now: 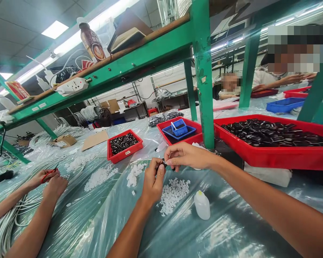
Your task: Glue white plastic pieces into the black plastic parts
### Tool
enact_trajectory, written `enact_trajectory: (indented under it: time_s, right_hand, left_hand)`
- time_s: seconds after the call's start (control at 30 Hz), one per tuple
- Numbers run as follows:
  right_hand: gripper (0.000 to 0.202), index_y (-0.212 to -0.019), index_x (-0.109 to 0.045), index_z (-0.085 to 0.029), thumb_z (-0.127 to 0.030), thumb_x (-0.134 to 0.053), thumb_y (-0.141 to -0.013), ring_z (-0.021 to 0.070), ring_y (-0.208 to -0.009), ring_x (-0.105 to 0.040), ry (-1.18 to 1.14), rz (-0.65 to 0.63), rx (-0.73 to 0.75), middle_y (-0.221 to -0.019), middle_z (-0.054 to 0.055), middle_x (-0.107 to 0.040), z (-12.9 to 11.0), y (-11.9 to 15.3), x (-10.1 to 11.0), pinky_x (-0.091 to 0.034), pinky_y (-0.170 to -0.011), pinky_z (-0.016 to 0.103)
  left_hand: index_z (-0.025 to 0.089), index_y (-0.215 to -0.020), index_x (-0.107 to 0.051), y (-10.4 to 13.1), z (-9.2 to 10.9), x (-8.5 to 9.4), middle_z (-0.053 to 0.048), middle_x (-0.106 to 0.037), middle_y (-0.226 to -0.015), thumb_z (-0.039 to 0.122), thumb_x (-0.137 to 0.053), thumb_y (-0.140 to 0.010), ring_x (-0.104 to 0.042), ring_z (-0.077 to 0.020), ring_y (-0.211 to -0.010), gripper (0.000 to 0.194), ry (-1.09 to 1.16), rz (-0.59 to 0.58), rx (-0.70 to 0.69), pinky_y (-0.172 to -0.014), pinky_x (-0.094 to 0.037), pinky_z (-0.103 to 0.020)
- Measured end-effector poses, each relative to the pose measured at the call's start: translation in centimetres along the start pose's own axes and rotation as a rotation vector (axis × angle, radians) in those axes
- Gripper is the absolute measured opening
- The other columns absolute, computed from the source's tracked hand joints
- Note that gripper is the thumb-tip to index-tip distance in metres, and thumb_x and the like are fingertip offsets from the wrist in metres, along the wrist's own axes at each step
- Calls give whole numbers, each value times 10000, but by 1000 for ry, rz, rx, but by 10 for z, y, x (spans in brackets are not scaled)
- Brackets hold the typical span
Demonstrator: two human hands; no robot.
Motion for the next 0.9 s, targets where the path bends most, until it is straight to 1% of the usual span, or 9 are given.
enact_trajectory:
  time_s: [0.13,0.3,0.4,0.5,0.57,0.67,0.77,0.9]
  right_hand:
    - [356,-891,-601,-168,-501,-710,-823,141,-684,-621,-99,9,20,-758,5,-604,1,0,1,-564,-626,282]
    - [361,-869,-634,-160,-483,-781,-802,142,-721,-619,-187,2,21,-749,1,-607,6,-1,1,-556,-616,264]
    - [345,-866,-655,-149,-451,-804,-792,139,-734,-618,-232,-29,-4,-769,6,-618,9,0,0,-559,-613,256]
    - [344,-837,-667,-134,-407,-854,-743,133,-719,-620,-330,-82,-73,-769,8,-623,13,3,-4,-569,-611,252]
    - [354,-821,-665,-129,-400,-870,-721,125,-697,-622,-379,-99,-101,-758,7,-626,13,5,-6,-571,-608,246]
    - [359,-820,-655,-126,-387,-877,-712,117,-679,-618,-439,-114,-120,-743,5,-623,13,5,-10,-571,-595,236]
    - [351,-826,-640,-123,-339,-889,-704,120,-692,-625,-523,-121,-143,-751,13,-630,13,4,-16,-570,-587,227]
    - [376,-834,-589,-146,-301,-900,-691,119,-683,-610,-618,-101,-164,-752,-6,-614,14,6,-21,-571,-571,234]
  left_hand:
    - [198,-952,-510,2,5,1,59,-380,-660,451,-425,-1046,-335,-100,-561,283,-10,20,-35,-533,-255,-243]
    - [197,-965,-519,2,11,3,52,-424,-674,441,-434,-1046,-361,-95,-562,271,-21,20,-74,-544,-274,-245]
    - [195,-949,-528,1,14,1,55,-417,-671,442,-445,-1043,-343,-86,-544,277,-16,-26,-83,-537,-271,-240]
    - [191,-940,-539,1,18,-3,55,-413,-667,437,-453,-1041,-333,-80,-532,279,-9,-92,-71,-531,-271,-237]
    - [192,-947,-539,2,21,-4,51,-425,-676,433,-446,-1044,-334,-78,-531,276,5,-111,-64,-528,-272,-237]
    - [196,-953,-532,5,27,-4,44,-452,-688,431,-435,-1048,-331,-79,-529,271,3,-109,-80,-520,-269,-235]
    - [202,-963,-520,6,34,-4,38,-501,-701,413,-428,-1052,-342,-79,-517,247,-21,-98,-119,-509,-272,-233]
    - [202,-969,-524,6,42,-4,29,-544,-706,349,-423,-1055,-400,-89,-533,199,-125,-66,-185,-528,-299,-238]
Point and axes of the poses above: each hand's wrist, its own y-axis away from the middle knuckle, its own x-axis out of the back of the hand, z = x × y, the point moved 8 cm from there along -y, towards the middle knuckle
